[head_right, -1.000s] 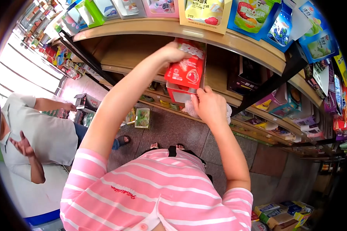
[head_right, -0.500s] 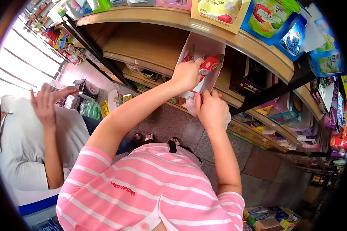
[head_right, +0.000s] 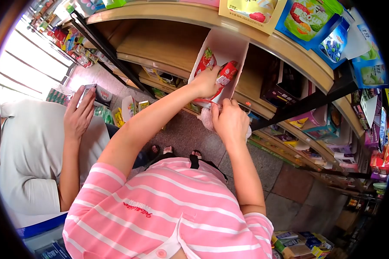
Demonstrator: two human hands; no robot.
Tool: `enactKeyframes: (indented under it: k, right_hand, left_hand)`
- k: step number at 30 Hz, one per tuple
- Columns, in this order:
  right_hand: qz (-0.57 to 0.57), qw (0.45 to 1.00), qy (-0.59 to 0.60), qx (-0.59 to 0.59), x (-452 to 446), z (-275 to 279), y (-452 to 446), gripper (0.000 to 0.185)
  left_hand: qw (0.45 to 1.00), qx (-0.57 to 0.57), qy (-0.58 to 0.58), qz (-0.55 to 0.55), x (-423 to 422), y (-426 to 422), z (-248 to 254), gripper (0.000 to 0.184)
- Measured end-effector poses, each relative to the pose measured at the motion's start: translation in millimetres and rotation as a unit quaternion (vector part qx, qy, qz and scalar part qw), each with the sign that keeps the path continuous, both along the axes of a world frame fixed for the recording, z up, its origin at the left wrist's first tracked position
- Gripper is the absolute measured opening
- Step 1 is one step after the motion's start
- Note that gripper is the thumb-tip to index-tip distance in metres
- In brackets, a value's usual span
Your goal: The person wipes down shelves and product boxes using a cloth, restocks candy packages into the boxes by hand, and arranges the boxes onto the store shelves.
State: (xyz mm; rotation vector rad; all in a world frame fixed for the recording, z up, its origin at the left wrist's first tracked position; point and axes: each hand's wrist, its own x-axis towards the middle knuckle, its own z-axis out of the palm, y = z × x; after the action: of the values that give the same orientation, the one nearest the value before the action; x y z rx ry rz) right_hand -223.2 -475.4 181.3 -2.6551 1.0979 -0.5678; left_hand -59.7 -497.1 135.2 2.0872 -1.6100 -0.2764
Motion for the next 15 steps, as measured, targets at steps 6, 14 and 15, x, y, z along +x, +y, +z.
enactKeyframes:
  k: [6, 14, 15]
  right_hand:
    - [-0.013, 1.000, 0.002, -0.010, 2.7, -1.6, 1.8, 0.032]
    - [0.002, 1.000, -0.014, -0.013, 2.1, -4.3, 7.1, 0.032]
    - [0.001, 1.000, -0.013, -0.012, 1.4, -4.5, 7.7, 0.032]
  left_hand:
    - [0.988, 0.118, 0.092, 0.023, -1.5, -15.2, 19.6, 0.065]
    - [0.977, 0.151, 0.095, 0.120, -13.7, -54.5, 19.1, 0.061]
    - [0.979, 0.145, 0.079, 0.121, -16.5, -54.1, 16.3, 0.048]
